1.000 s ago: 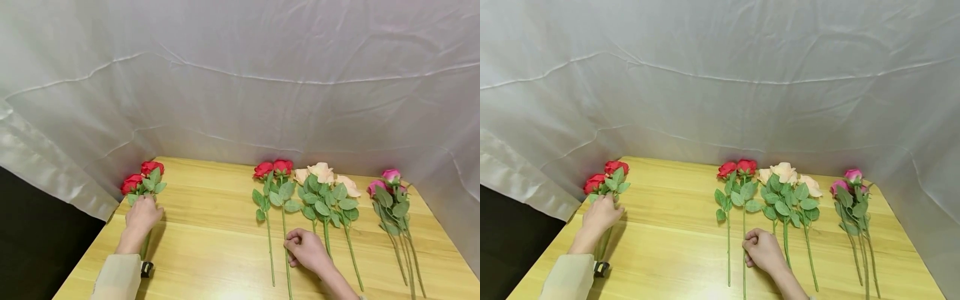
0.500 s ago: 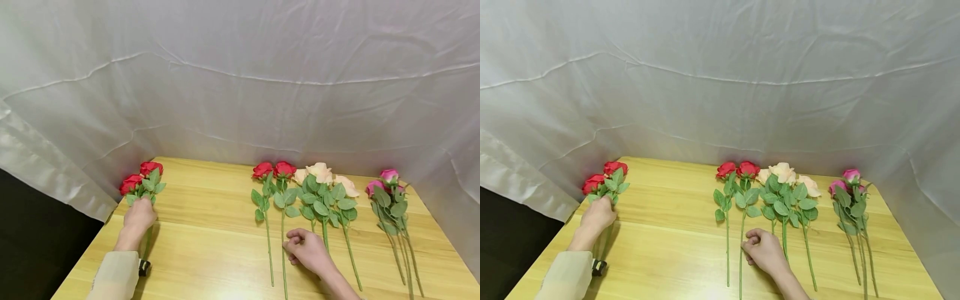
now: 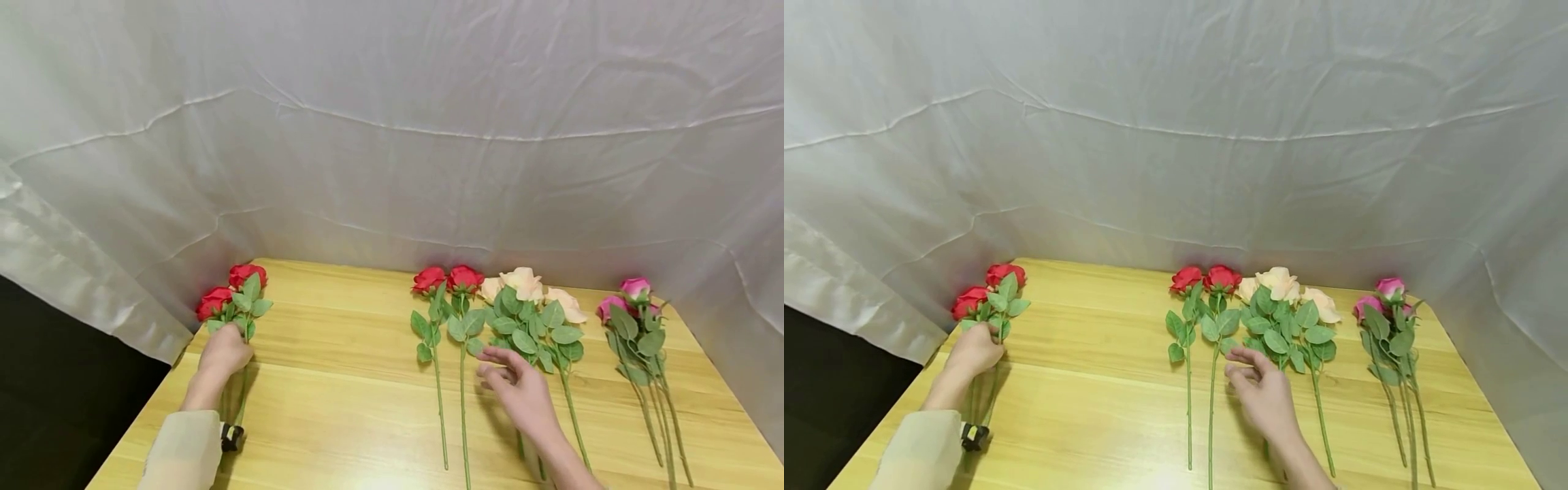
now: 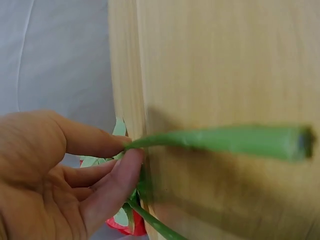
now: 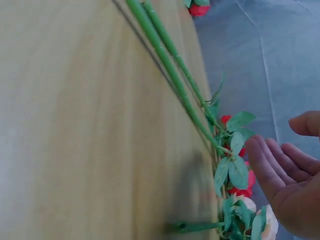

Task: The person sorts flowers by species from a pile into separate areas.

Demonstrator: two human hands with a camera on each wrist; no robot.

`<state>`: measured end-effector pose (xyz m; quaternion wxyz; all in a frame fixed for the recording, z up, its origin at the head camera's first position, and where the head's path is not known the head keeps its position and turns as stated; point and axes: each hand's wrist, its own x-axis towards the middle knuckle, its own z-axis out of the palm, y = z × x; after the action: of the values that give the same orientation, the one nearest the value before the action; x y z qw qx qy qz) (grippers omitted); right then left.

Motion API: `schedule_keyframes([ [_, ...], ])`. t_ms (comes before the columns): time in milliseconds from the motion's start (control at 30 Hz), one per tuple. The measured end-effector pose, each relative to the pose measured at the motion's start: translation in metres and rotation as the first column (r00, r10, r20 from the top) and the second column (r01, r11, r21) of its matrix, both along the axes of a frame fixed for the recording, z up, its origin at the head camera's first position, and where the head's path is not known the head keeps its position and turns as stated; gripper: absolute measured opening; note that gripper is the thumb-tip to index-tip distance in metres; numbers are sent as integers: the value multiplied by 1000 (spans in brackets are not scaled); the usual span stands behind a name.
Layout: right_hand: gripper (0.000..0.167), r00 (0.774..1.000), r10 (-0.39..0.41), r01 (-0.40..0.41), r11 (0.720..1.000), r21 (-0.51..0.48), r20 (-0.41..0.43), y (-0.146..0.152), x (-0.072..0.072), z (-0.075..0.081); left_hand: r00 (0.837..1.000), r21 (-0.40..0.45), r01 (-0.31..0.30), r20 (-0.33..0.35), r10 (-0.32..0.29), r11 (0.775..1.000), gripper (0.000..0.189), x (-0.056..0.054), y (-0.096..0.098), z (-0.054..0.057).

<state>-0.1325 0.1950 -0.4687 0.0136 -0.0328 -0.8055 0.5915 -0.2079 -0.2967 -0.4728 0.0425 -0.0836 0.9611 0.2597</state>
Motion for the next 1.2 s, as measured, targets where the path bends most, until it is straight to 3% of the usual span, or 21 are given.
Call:
schedule_keyframes([
  [200, 35, 998, -3, 1, 1000, -23, -55, -4, -3, 9, 999, 25, -17, -29, 18, 1000, 4, 1, 1, 1],
  [367, 32, 995, 17, -21, 999, -35, -98, -10, -9, 12, 996, 94, -40, -73, 47, 995, 42, 4, 6, 6],
  [433, 33, 994, 28, -33, 999, -43, -110, -13, -11, 11, 994, 143, -48, -88, 61, 989, 47, 6, 10, 8],
  [633, 38, 994, 52, -58, 997, -56, -99, -23, -17, 10, 990, 301, -51, -112, 89, 952, 50, 12, 27, 17],
  [900, 36, 991, 83, -88, 995, -48, -104, -40, -22, 10, 983, 408, -63, -130, 126, 911, 52, 16, 57, 32],
  [1200, 33, 986, 125, -132, 990, -57, -110, -62, -27, 7, 978, 526, 24, -188, 89, 850, 50, 14, 104, 37],
])
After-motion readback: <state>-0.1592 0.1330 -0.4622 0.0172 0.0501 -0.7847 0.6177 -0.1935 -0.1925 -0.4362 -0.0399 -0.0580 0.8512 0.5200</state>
